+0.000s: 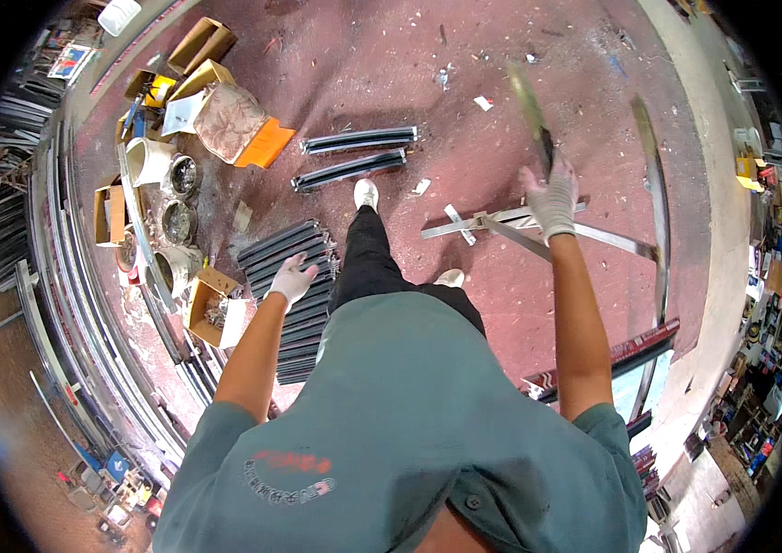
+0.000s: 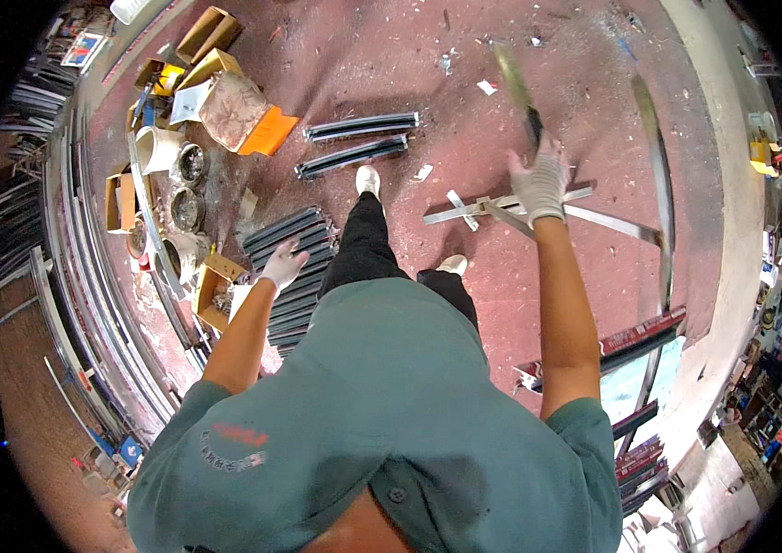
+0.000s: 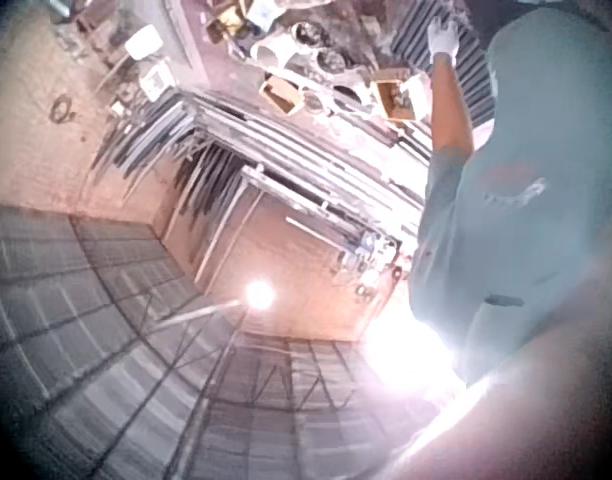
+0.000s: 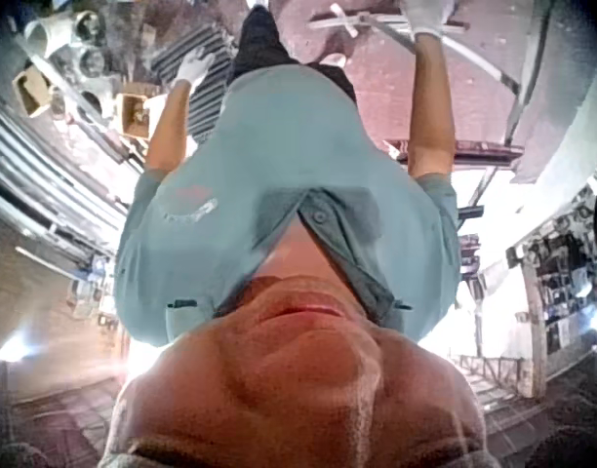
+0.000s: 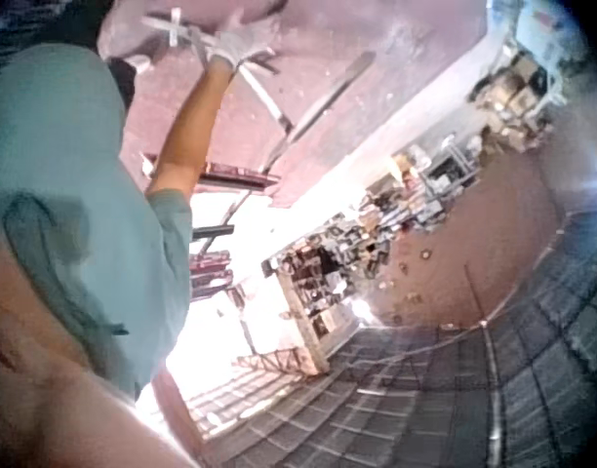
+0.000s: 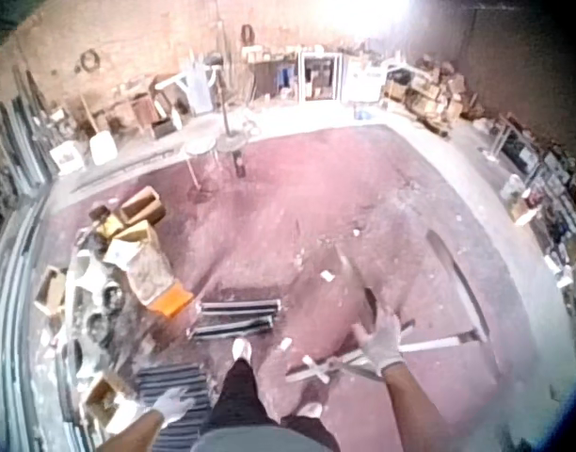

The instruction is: The person retrieves a document from a machine, then walks through a workshop to collect several long metal frame pieces. They place the pieces on a workbench and assemble them into rectangular window frames by hand.

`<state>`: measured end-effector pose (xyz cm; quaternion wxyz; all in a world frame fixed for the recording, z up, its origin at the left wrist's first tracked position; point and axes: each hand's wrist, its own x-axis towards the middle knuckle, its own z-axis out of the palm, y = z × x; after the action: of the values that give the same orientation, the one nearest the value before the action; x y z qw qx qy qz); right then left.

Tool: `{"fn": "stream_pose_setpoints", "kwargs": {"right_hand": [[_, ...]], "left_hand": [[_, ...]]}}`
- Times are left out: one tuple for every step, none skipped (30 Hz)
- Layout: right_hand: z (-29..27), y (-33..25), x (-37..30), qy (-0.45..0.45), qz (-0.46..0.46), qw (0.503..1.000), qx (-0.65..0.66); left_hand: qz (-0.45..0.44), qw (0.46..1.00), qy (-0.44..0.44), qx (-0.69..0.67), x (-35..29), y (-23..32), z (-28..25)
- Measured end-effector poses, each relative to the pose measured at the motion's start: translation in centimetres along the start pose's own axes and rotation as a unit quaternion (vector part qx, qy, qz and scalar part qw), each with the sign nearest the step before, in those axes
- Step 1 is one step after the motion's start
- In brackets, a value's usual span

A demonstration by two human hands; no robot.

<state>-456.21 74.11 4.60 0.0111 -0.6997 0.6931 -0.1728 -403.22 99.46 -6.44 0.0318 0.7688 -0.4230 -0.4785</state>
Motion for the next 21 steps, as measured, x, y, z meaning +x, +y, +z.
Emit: {"fn": "stream_pose_setpoints", "kwargs": {"right_hand": [[1.1, -0.1, 1.4, -0.057, 0.035, 0.998, 0.002], [1.5, -0.5, 2.7, -0.113, 0.068, 0.991, 0.001], [1.1, -1.8, 4.5, -0.145, 0.082, 0.985, 0.053], [0.6, -3.2, 6.2, -0.175, 0.102, 0.974, 0.102], [1.2, -3.1, 6.7, -0.168, 0.144, 0.971, 0.092], [1.2, -3.0, 7.9, -0.266, 0.265, 0.926, 0.026], [1.9, -2.1, 7.9, -0.190, 0.211, 0.954, 0.096], [2.3, -1.6, 8.7, -0.222, 0.257, 0.933, 0.119], [3.1, 0.0, 8.8, -0.239, 0.297, 0.920, 0.085], [3.7, -0.6, 9.2, -0.212, 0.324, 0.907, 0.164], [3.7, -2.0, 10.3, -0.239, 0.367, 0.881, 0.176], [3.8, -2.3, 10.7, -0.261, 0.385, 0.874, 0.140], [4.1, -2.4, 10.4, -0.242, 0.382, 0.882, 0.136], [4.5, -2.2, 10.6, -0.244, 0.397, 0.879, 0.104], [4.6, -2.2, 11.0, -0.248, 0.403, 0.880, 0.050], [4.8, -1.9, 11.0, -0.256, 0.393, 0.881, 0.062], [4.8, -2.0, 10.6, -0.261, 0.347, 0.897, 0.085], [5.0, -2.2, 9.8, -0.225, 0.383, 0.892, 0.088], [4.3, -1.1, 9.9, -0.270, 0.377, 0.884, 0.060], [3.8, 0.1, 10.2, -0.316, 0.368, 0.874, 0.031], [1.5, 0.7, 8.5, -0.333, 0.356, 0.873, 0.008]], "left_hand": [[-0.003, 0.999, -0.041, 0.034, 2.3, 0.7, -0.3], [-0.005, 0.994, -0.083, 0.065, 4.6, 2.0, -0.8], [0.005, 0.986, -0.104, 0.128, 7.4, 2.9, -1.2], [0.009, 0.974, -0.140, 0.178, 11.4, 1.7, -0.6], [0.004, 0.966, -0.177, 0.188, 14.9, 3.5, -1.7], [-0.005, 0.959, -0.209, 0.194, 18.2, 5.1, -3.0], [0.010, 0.963, -0.183, 0.198, 22.9, 3.7, -2.7], [0.022, 0.966, -0.160, 0.203, 27.4, 1.9, -1.9], [0.031, 0.964, -0.127, 0.232, 31.2, 2.3, -2.2], [0.040, 0.959, -0.093, 0.264, 35.0, 3.7, -3.2], [0.024, 0.959, -0.095, 0.264, 38.5, 5.8, -4.5], [0.010, 0.959, -0.097, 0.266, 41.8, 7.3, -5.2], [0.010, 0.960, -0.088, 0.266, 45.1, 6.9, -4.9], [0.008, 0.961, -0.078, 0.266, 48.3, 6.0, -4.2], [0.006, 0.955, -0.091, 0.282, 51.8, 4.8, -3.2], [0.020, 0.947, -0.085, 0.310, 54.5, 4.2, -2.1], [0.038, 0.936, -0.082, 0.339, 56.9, 4.1, -1.2], [0.057, 0.924, -0.081, 0.369, 59.2, 3.9, 0.0], [0.069, 0.925, -0.071, 0.366, 61.2, 2.7, 1.3], [0.082, 0.926, -0.060, 0.364, 63.3, 1.3, 2.8], [0.108, 0.924, -0.055, 0.362, 65.7, 2.2, 3.4]]}}
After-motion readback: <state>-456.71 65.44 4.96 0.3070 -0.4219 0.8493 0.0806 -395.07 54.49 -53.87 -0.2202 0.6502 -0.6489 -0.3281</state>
